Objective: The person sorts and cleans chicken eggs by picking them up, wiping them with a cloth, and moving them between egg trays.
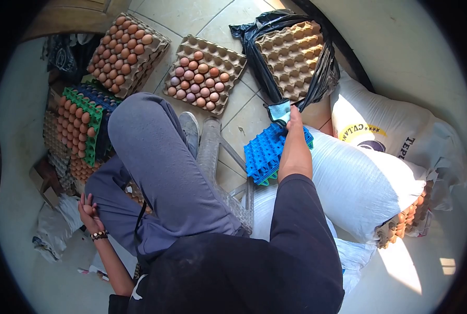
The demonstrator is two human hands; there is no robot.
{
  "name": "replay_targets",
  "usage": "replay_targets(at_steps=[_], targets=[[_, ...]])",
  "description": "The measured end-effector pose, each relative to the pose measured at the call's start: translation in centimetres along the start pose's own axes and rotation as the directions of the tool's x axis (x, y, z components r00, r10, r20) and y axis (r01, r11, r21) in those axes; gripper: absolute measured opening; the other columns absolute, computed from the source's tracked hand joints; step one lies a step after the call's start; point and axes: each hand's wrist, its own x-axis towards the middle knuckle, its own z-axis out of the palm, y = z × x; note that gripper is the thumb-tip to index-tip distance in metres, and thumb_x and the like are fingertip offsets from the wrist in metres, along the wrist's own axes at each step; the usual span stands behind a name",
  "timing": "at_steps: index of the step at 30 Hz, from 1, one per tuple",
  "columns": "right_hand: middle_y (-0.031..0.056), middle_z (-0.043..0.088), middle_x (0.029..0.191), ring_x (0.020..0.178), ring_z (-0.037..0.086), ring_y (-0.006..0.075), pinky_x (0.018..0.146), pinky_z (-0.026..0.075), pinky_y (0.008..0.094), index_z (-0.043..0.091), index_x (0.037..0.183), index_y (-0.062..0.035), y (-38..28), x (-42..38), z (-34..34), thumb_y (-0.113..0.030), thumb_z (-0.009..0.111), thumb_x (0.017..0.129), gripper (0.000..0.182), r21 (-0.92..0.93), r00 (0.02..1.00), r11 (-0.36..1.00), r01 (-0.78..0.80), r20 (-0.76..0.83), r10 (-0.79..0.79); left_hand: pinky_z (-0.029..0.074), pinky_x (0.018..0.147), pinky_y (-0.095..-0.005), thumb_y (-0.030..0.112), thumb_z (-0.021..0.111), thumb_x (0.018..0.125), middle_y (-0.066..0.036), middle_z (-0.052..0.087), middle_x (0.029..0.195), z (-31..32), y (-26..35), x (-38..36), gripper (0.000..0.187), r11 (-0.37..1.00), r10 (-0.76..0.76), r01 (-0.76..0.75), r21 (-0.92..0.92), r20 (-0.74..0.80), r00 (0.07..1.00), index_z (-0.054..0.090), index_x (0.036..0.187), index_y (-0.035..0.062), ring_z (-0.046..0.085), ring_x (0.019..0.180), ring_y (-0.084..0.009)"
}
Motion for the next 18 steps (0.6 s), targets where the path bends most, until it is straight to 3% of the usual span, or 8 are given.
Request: replay_targets(at_steps=[2,3,5,12,15,16,17,18], targets=[[0.0124,0.068,0.084,0.071,0.068,0.0269,0.067,0.055,0.0396,0.063,0.103,0.0045,-0.5,-1.5,0.9,-0.012,0.053,0.088,0.024,-0.308,0.981,0.934,-0.183,0.0,0.192,0.053,0.05,-0.015,0.037,0.05,0.1,-0.016,0.066,0.115,0.0,0.1,0.1,0.05,1.0,0.0,0.0,0.002,0.011,1.0,0.049,0.136,0.0015,0.064,0.063,-0.0101],[0.0133,0.068,0.085,0.069,0.068,0.0276,0.062,0.054,0.0403,0.063,0.103,0.0058,-0.4,-0.7,0.1,-0.013,0.056,0.086,0.026,-0.414,0.988,0.897,-0.154,-0.057,0.143,0.053,0.05,-0.015,0.037,0.049,0.1,-0.016,0.066,0.115,0.1,0.2,0.1,0.05,1.0,0.002,-0.003,0.003,0.005,1.0,0.049,0.136,0.0015,0.064,0.063,-0.0101],[0.0155,0.068,0.09,0.072,0.068,0.0296,0.064,0.055,0.0426,0.061,0.106,0.0079,-0.3,1.1,0.0,-0.01,0.055,0.084,0.029,-0.31,0.978,0.928,-0.204,-0.02,0.209,0.053,0.05,-0.0151,0.036,0.049,0.101,-0.016,0.066,0.115,0.4,0.2,-0.1,0.049,1.0,0.004,-0.004,0.002,-0.008,1.0,0.049,0.135,0.0015,0.064,0.063,-0.0102],[0.0189,0.067,0.099,0.081,0.07,0.0342,0.075,0.059,0.0512,0.059,0.109,0.0084,0.9,0.8,2.1,-0.004,0.047,0.08,0.034,0.114,0.919,0.97,0.215,-0.361,-0.161,0.053,0.049,-0.0147,0.037,0.05,0.1,-0.015,0.067,0.115,0.6,0.3,-0.3,0.049,0.999,0.026,-0.025,0.041,-0.026,0.999,0.051,0.134,0.0017,0.064,0.063,-0.01],[0.0183,0.067,0.097,0.079,0.069,0.0344,0.075,0.058,0.0524,0.06,0.107,0.0047,3.3,1.2,1.2,-0.004,0.044,0.081,0.032,0.149,1.0,0.989,-0.011,0.012,0.01,0.053,0.05,-0.0146,0.037,0.05,0.1,-0.015,0.067,0.115,0.9,0.3,-0.3,0.049,0.999,0.022,-0.021,0.046,-0.019,1.0,0.051,0.134,0.002,0.064,0.063,-0.0097],[0.0169,0.067,0.096,0.078,0.069,0.0339,0.075,0.058,0.0519,0.061,0.105,0.0006,4.7,2.6,0.6,-0.004,0.043,0.082,0.03,0.131,1.0,0.991,-0.007,0.024,0.004,0.053,0.05,-0.0146,0.037,0.05,0.1,-0.015,0.067,0.115,0.9,0.3,-0.2,0.049,0.999,0.022,-0.022,0.046,-0.019,1.0,0.051,0.134,0.0021,0.064,0.063,-0.0096],[0.019,0.067,0.096,0.084,0.068,0.0365,0.083,0.057,0.0484,0.061,0.105,0.001,5.1,2.6,0.7,-0.009,0.049,0.081,0.029,-0.182,1.0,0.983,0.018,0.019,-0.014,0.053,0.05,-0.0146,0.037,0.05,0.1,-0.015,0.067,0.115,0.9,0.3,-0.2,0.049,0.999,0.024,-0.023,0.045,-0.019,1.0,0.051,0.134,0.0022,0.064,0.063,-0.0095],[0.0231,0.061,0.114,0.103,0.062,0.0355,0.095,0.05,0.0444,0.052,0.122,0.0041,3.8,-1.4,3.1,-0.013,0.051,0.08,0.045,-0.627,0.994,0.776,0.075,-0.013,-0.107,0.053,0.05,-0.0147,0.037,0.05,0.1,-0.015,0.067,0.115,0.9,0.4,-0.2,0.049,0.999,0.024,-0.023,0.044,-0.024,0.999,0.051,0.134,0.0022,0.064,0.063,-0.0095]])
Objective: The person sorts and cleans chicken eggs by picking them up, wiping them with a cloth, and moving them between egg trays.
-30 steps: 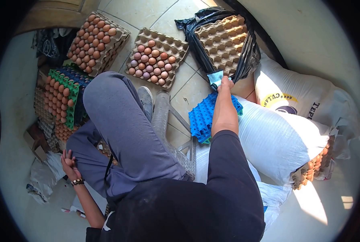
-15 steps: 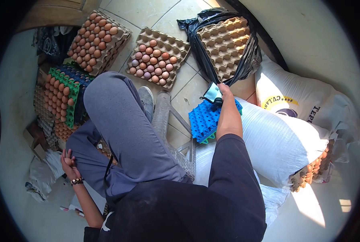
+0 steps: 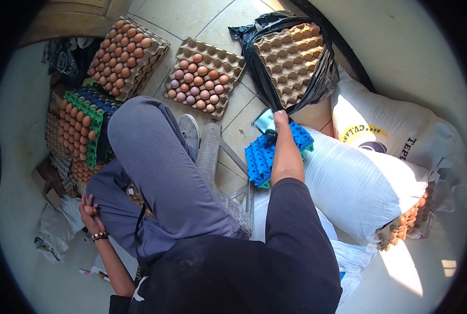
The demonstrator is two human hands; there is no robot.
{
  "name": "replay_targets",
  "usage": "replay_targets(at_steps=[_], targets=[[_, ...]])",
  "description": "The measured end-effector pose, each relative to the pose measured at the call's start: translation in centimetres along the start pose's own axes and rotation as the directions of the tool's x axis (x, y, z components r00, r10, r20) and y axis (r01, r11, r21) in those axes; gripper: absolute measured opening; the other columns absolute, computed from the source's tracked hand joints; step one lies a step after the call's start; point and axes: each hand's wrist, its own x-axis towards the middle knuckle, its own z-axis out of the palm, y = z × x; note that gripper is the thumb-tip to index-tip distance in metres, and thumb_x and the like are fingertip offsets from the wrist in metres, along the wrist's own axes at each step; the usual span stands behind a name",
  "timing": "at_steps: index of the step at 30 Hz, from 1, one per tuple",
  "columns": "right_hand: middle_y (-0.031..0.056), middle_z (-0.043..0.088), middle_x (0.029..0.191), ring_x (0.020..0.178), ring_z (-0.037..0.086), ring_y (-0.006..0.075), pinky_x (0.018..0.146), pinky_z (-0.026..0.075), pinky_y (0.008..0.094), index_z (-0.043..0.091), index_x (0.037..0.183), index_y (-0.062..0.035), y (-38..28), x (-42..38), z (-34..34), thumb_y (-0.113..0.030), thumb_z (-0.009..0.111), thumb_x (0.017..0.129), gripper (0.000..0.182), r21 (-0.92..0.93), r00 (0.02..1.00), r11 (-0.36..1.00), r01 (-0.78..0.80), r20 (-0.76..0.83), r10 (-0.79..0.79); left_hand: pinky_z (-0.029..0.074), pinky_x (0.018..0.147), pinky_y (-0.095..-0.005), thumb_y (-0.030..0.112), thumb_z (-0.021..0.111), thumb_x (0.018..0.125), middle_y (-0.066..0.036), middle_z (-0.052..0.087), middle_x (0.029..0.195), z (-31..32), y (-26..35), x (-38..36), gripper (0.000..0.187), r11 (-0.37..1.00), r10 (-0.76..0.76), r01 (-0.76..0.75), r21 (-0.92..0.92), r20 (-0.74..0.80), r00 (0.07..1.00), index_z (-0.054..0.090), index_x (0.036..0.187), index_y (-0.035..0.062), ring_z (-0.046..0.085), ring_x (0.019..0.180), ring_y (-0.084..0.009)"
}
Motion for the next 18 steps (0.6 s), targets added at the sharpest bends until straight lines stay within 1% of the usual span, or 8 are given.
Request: replay_targets(at_steps=[1,3,4,7,10,13,14,18], targets=[[0.0273,0.055,0.131,0.122,0.055,0.0346,0.107,0.042,0.0404,0.044,0.138,0.0072,-4.2,-5.1,0.6,-0.017,0.053,0.08,0.064,-0.476,0.995,0.878,0.052,-0.05,-0.086,0.053,0.05,-0.0147,0.037,0.05,0.1,-0.015,0.067,0.115,0.0,0.0,0.1,0.049,1.0,-0.001,0.001,-0.002,-0.005,1.0,0.051,0.134,0.0022,0.064,0.063,-0.0095],[0.0281,0.033,0.15,0.14,0.036,0.0341,0.116,0.03,0.0355,0.023,0.15,0.0039,-3.5,-3.9,2.2,-0.02,0.056,0.076,0.085,-0.725,0.985,0.668,0.168,0.092,-0.148,0.053,0.05,-0.0148,0.037,0.05,0.1,-0.015,0.067,0.115,0.2,0.0,-0.1,0.049,1.0,0.0,0.0,-0.002,-0.01,1.0,0.052,0.134,0.0021,0.064,0.063,-0.0094],[0.0241,0.021,0.157,0.144,0.028,0.0356,0.116,0.03,0.038,0.013,0.153,0.0008,-3.8,-4.3,2.7,-0.021,0.058,0.075,0.093,-0.805,0.995,0.586,0.092,0.088,-0.036,0.053,0.05,-0.0149,0.037,0.05,0.1,-0.015,0.067,0.115,0.3,0.0,-0.2,0.049,1.0,0.004,-0.004,-0.001,-0.008,1.0,0.052,0.134,0.002,0.064,0.063,-0.0095],[0.0206,0.017,0.159,0.144,0.028,0.0358,0.116,0.031,0.0429,0.01,0.154,-0.0041,-4.8,-4.9,4.1,-0.02,0.058,0.076,0.093,-0.851,0.997,0.524,0.023,0.056,0.047,0.053,0.051,-0.0149,0.037,0.05,0.1,-0.016,0.067,0.115,0.4,0.0,-0.3,0.048,1.0,0.015,-0.015,0.008,-0.013,1.0,0.052,0.134,0.0019,0.064,0.063,-0.0096],[0.0202,0.031,0.152,0.136,0.04,0.0374,0.106,0.043,0.0472,0.024,0.15,-0.0052,-7.4,-7.5,4.1,-0.018,0.057,0.078,0.08,-0.891,0.997,0.452,0.04,0.067,0.042,0.053,0.051,-0.015,0.037,0.05,0.1,-0.016,0.067,0.114,0.2,0.0,-0.3,0.048,1.0,0.02,-0.02,0.005,-0.015,1.0,0.052,0.133,0.0014,0.064,0.063,-0.0099],[0.0192,0.043,0.139,0.124,0.052,0.0381,0.091,0.051,0.0497,0.038,0.139,-0.0064,-8.5,-9.6,5.2,-0.016,0.058,0.079,0.063,-0.889,0.981,0.45,0.086,-0.003,-0.194,0.053,0.051,-0.0151,0.036,0.05,0.1,-0.016,0.067,0.114,0.6,0.0,-0.3,0.048,1.0,0.019,-0.02,-0.015,-0.016,1.0,0.052,0.133,0.0009,0.064,0.064,-0.0103],[0.0181,0.048,0.126,0.111,0.057,0.0381,0.082,0.052,0.0493,0.045,0.128,-0.0067,-8.1,-10.8,5.8,-0.011,0.058,0.078,0.052,-0.867,0.912,0.47,0.164,-0.048,-0.408,0.053,0.051,-0.0152,0.036,0.05,0.1,-0.016,0.067,0.114,0.6,0.1,-0.4,0.048,1.0,0.021,-0.022,-0.02,-0.024,0.999,0.052,0.133,0.0008,0.064,0.064,-0.0105],[0.0185,0.044,0.124,0.107,0.055,0.0409,0.085,0.052,0.0491,0.04,0.131,-0.0074,-7.8,-11.5,7.3,-0.009,0.059,0.077,0.058,-0.739,0.726,0.632,0.235,-0.298,-0.619,0.054,0.051,-0.0153,0.036,0.051,0.1,-0.016,0.067,0.113,0.5,0.1,-0.4,0.048,1.0,0.028,-0.028,0.005,-0.025,0.999,0.052,0.133,0.0006,0.064,0.063,-0.0107]])
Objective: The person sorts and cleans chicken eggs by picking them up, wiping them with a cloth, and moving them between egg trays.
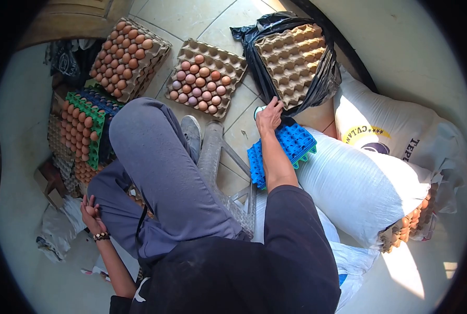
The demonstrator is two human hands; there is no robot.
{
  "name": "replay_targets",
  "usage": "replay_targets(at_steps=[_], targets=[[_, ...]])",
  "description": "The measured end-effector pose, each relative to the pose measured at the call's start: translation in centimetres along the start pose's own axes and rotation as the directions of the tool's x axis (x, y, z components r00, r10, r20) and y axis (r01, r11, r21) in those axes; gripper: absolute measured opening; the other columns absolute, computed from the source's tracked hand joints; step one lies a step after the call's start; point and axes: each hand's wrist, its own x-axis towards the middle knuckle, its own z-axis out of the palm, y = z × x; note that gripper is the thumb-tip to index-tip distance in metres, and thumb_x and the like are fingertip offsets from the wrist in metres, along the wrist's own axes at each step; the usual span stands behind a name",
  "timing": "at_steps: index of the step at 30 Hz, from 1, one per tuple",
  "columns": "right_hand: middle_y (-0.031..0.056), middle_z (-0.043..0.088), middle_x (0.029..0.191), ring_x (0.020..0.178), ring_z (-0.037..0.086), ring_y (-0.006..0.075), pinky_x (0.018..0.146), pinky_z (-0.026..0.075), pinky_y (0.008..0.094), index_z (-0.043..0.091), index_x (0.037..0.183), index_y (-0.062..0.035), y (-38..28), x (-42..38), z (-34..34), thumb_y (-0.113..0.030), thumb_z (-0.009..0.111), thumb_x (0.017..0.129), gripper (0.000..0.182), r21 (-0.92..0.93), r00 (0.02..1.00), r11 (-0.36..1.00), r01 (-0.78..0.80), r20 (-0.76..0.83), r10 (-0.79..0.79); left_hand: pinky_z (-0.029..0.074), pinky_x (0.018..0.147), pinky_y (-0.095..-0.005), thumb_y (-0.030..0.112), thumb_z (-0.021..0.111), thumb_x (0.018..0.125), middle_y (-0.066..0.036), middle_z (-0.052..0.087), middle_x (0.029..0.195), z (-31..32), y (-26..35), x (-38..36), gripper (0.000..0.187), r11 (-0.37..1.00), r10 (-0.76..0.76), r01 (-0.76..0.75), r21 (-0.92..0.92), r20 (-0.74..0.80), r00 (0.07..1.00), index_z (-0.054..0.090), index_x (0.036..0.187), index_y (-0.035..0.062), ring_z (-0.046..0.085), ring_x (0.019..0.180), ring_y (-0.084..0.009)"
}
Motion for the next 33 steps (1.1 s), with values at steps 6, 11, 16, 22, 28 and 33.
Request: replay_targets(at_steps=[6,11,16,22,28,33], targets=[[0.0225,0.045,0.131,0.11,0.056,0.0432,0.089,0.05,0.0496,0.029,0.141,-0.0042,0.2,0.7,0.2,-0.009,0.061,0.076,0.073,0.022,0.991,0.996,-0.088,0.107,0.085,0.054,0.051,-0.0155,0.036,0.051,0.099,-0.016,0.067,0.113,-0.2,-0.3,0.5,0.048,1.0,0.003,-0.003,-0.028,-0.003,1.0,0.053,0.132,0.0002,0.064,0.063,-0.0106],[0.0247,0.047,0.131,0.108,0.059,0.043,0.089,0.049,0.0504,0.017,0.15,-0.0094,0.0,1.0,0.0,-0.01,0.062,0.077,0.086,0.005,0.977,0.994,-0.105,0.189,0.102,0.054,0.051,-0.0154,0.036,0.051,0.1,-0.016,0.068,0.112,0.3,0.0,0.2,0.048,1.0,0.008,-0.008,-0.022,-0.016,1.0,0.053,0.131,0.0001,0.064,0.062,-0.0108],[0.0225,0.046,0.124,0.11,0.055,0.0419,0.092,0.048,0.0479,0.018,0.151,-0.0112,0.1,0.8,0.7,-0.009,0.063,0.078,0.085,-0.024,0.984,0.994,-0.103,0.14,0.106,0.054,0.051,-0.0155,0.035,0.051,0.099,-0.016,0.068,0.112,0.3,0.0,0.4,0.047,1.0,0.001,-0.001,-0.019,-0.014,1.0,0.054,0.131,0.0,0.064,0.061,-0.0107],[0.0218,0.044,0.123,0.11,0.053,0.0434,0.094,0.047,0.0476,0.03,0.143,-0.0116,0.0,1.0,0.2,-0.007,0.061,0.077,0.074,-0.008,0.986,0.99,-0.141,0.085,0.141,0.053,0.05,-0.0155,0.035,0.051,0.099,-0.016,0.068,0.111,0.2,0.1,0.5,0.048,1.0,-0.007,0.006,-0.018,-0.025,1.0,0.054,0.131,-0.0003,0.064,0.061,-0.0106],[0.0235,0.054,0.121,0.112,0.056,0.0403,0.092,0.049,0.0479,0.036,0.137,-0.0065,0.8,1.6,1.7,-0.009,0.057,0.082,0.059,0.033,0.985,0.984,-0.174,-0.009,0.174,0.053,0.05,-0.0155,0.036,0.051,0.099,-0.016,0.068,0.11,0.6,0.2,0.4,0.048,1.0,-0.004,0.004,-0.01,-0.036,0.999,0.054,0.13,-0.0003,0.063,0.06,-0.0104],[0.0222,0.065,0.108,0.104,0.062,0.0412,0.087,0.05,0.0524,0.043,0.129,-0.0067,0.6,2.0,0.9,-0.016,0.059,0.08,0.053,-0.088,0.965,0.974,-0.21,0.138,0.221,0.053,0.05,-0.0156,0.037,0.05,0.099,-0.016,0.069,0.109,0.5,0.3,0.5,0.048,1.0,-0.023,0.023,-0.011,-0.031,0.999,0.055,0.129,0.0001,0.063,0.061,-0.0103]])
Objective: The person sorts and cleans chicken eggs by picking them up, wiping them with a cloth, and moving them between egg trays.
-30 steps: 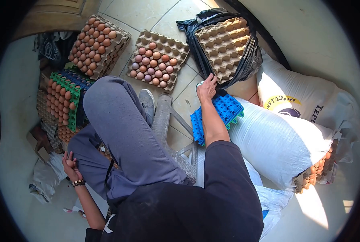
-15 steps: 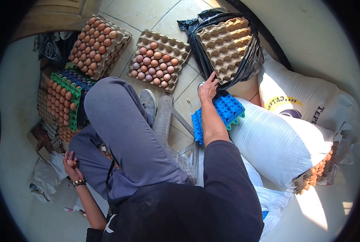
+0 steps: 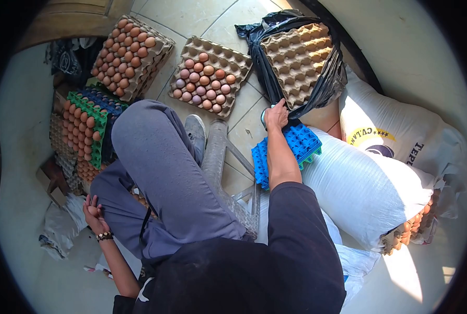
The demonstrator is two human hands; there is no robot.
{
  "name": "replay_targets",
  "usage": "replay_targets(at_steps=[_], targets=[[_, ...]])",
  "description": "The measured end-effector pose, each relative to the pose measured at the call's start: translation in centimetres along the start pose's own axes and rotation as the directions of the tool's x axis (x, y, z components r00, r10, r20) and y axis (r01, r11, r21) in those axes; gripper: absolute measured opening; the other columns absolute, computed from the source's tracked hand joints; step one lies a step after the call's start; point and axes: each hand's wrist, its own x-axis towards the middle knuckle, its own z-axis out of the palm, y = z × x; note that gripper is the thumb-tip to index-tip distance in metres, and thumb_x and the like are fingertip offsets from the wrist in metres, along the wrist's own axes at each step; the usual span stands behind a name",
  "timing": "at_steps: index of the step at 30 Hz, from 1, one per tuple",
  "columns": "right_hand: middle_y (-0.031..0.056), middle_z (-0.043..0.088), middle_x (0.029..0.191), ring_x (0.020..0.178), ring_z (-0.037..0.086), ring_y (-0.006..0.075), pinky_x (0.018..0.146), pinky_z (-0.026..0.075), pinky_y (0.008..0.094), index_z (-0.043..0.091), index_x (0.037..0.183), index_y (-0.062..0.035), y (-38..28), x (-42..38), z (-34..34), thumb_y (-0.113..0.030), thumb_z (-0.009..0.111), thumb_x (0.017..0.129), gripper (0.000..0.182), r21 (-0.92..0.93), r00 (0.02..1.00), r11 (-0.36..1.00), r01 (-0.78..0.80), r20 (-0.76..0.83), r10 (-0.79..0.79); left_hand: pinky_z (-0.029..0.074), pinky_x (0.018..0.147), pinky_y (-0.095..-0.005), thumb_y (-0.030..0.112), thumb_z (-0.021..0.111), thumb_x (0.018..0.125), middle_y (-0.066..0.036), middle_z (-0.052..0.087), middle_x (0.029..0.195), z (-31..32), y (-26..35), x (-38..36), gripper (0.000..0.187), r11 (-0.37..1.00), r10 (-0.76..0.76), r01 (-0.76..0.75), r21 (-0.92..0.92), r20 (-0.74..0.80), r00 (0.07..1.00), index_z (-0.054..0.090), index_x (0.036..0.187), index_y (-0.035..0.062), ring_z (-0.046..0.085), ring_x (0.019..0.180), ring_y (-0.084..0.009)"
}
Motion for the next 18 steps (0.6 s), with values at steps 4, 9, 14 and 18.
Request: replay_targets(at_steps=[4,9,14,18], targets=[[0.0219,0.065,0.113,0.108,0.062,0.0403,0.087,0.05,0.0516,0.043,0.132,-0.0083,0.1,0.8,0.1,-0.02,0.058,0.08,0.056,-0.037,0.991,0.997,-0.073,0.11,0.077,0.053,0.05,-0.0156,0.037,0.05,0.099,-0.016,0.069,0.109,-0.1,-0.1,0.2,0.048,1.0,-0.001,0.001,0.0,-0.011,1.0,0.055,0.129,0.0001,0.063,0.06,-0.0104],[0.0193,0.065,0.116,0.108,0.062,0.0387,0.09,0.05,0.0502,0.049,0.134,-0.0096,0.2,0.5,-0.8,-0.021,0.058,0.081,0.054,0.04,0.989,0.992,-0.119,0.093,0.115,0.053,0.049,-0.0156,0.037,0.05,0.099,-0.016,0.069,0.109,-0.2,-0.2,0.3,0.048,1.0,-0.008,0.008,-0.013,-0.017,1.0,0.055,0.129,-0.0001,0.064,0.06,-0.0105],[0.0172,0.063,0.124,0.118,0.058,0.0354,0.096,0.048,0.0475,0.05,0.135,-0.0114,1.0,-0.5,0.1,-0.022,0.058,0.082,0.055,0.029,0.987,0.988,-0.155,0.048,0.153,0.053,0.049,-0.0155,0.036,0.05,0.099,-0.016,0.069,0.108,-0.1,0.0,0.2,0.047,1.0,-0.013,0.013,-0.015,-0.019,1.0,0.055,0.128,-0.0004,0.064,0.06,-0.0105],[0.0194,0.06,0.129,0.122,0.055,0.0364,0.101,0.045,0.0451,0.05,0.138,-0.0118,2.2,0.4,0.7,-0.021,0.057,0.079,0.06,0.084,0.973,0.98,-0.178,0.161,0.163,0.053,0.049,-0.0156,0.035,0.05,0.099,-0.016,0.069,0.107,-0.4,-0.1,0.4,0.046,1.0,-0.015,0.015,-0.011,-0.033,0.999,0.055,0.128,-0.0004,0.063,0.059,-0.0108]])
